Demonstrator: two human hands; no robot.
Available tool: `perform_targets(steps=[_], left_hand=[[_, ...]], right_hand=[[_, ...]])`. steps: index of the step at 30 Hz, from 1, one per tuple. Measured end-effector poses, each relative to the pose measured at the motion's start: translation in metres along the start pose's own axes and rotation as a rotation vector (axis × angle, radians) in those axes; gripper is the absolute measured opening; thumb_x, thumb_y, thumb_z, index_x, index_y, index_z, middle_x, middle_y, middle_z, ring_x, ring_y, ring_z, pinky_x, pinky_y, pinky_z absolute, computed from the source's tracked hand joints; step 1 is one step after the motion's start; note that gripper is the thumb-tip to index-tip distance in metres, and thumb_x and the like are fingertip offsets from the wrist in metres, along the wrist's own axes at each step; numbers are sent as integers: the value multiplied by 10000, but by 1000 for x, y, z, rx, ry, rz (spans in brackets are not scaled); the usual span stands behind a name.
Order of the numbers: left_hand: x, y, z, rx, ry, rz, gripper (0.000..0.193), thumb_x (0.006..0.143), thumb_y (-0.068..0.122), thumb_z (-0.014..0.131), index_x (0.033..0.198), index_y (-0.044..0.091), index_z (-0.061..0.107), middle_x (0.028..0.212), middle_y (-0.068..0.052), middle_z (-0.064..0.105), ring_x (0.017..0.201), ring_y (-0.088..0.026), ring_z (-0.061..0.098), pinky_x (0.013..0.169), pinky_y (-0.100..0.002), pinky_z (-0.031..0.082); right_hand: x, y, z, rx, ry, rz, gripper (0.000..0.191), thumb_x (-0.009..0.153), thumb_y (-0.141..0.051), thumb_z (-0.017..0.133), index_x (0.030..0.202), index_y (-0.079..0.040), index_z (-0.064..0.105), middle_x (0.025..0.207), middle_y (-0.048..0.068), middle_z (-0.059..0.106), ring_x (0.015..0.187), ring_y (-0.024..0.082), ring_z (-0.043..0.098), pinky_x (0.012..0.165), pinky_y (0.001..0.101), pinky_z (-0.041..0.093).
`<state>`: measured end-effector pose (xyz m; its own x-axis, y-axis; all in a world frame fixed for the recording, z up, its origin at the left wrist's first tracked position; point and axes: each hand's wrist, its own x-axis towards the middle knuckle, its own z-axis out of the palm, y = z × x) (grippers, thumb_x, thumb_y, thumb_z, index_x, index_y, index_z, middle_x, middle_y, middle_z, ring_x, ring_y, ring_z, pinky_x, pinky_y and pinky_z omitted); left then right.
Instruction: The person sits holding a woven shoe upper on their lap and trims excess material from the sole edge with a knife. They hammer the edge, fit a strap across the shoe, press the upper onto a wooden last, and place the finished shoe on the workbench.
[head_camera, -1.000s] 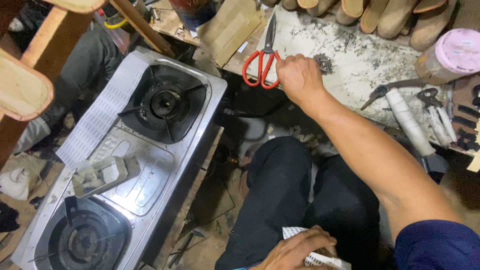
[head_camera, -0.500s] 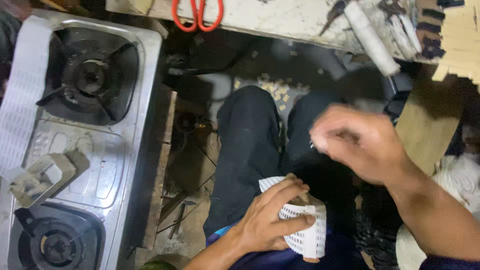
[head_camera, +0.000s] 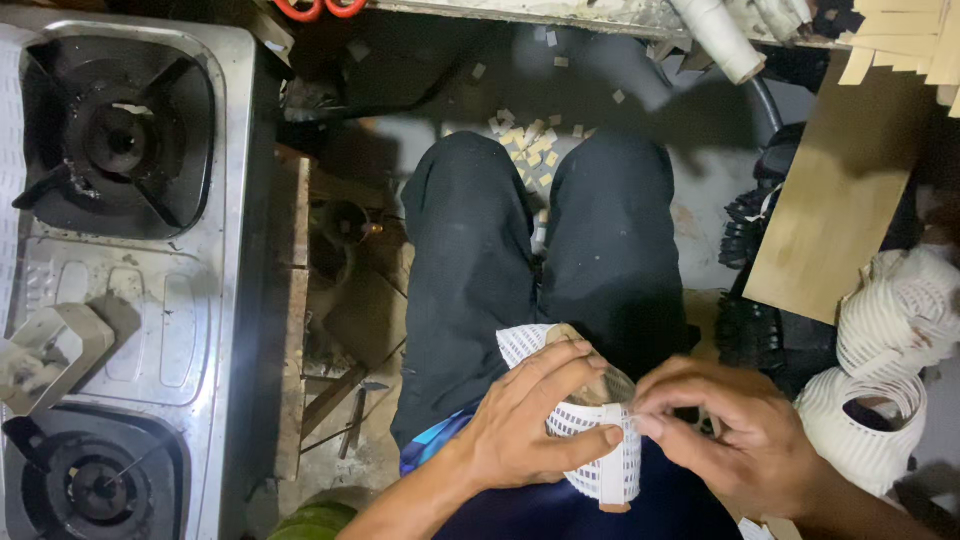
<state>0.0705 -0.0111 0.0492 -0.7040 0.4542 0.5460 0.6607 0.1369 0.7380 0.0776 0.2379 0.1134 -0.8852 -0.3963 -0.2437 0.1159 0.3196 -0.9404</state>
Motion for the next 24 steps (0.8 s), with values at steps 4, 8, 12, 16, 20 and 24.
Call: perform_targets(steps=[4,8,12,16,20,24], left_hand=[[0,-1,1,-7,9,27,333,921,127,848,1200,198,681,1353,-219,613,1297,-437,640,1085,-493,590],[-1,-2,2,-25,-15,33,424,847,104,859,1222,191,683,1385,-225,588,1317,-450,616,1093,-515,580],[-4,-3,1,-15,-35,31,513,780,76,870,1246,185,684,1421,-226,570,1346,-452,599,1106,-516,578],[-5,-3,2,-21,-51,26,587,703,89,872,1250,184,681,1432,-229,552,1342,-457,597,1104,-520,576],[-4,-4,2,-35,-55,24,608,696,104,881,1262,188,674,1446,-226,543,1349,-458,592,1111,-523,568],[-3,-3,3,-36,-64,21,606,686,100,868,1256,185,679,1442,-228,545,1348,-459,592,1111,-518,568]], right_hand=[[6,-2,5,-184,77,-120,145,835,-16,741,957,3,666,883,77,756,753,150,709,647,258,583],[12,-4,8,-233,88,-208,153,831,-23,745,952,3,655,867,86,742,710,156,738,639,266,583],[14,-8,9,-267,97,-280,151,849,-34,745,960,-4,646,862,87,733,683,168,734,612,264,577],[15,-11,8,-322,91,-280,160,835,-51,755,938,-7,642,842,93,722,646,181,720,560,276,550],[18,-14,6,-344,59,-261,162,830,-48,759,930,-9,638,816,87,707,606,184,704,531,289,539],[20,-23,5,-469,57,-317,205,780,-37,758,933,-7,625,810,94,678,602,214,685,526,313,534]])
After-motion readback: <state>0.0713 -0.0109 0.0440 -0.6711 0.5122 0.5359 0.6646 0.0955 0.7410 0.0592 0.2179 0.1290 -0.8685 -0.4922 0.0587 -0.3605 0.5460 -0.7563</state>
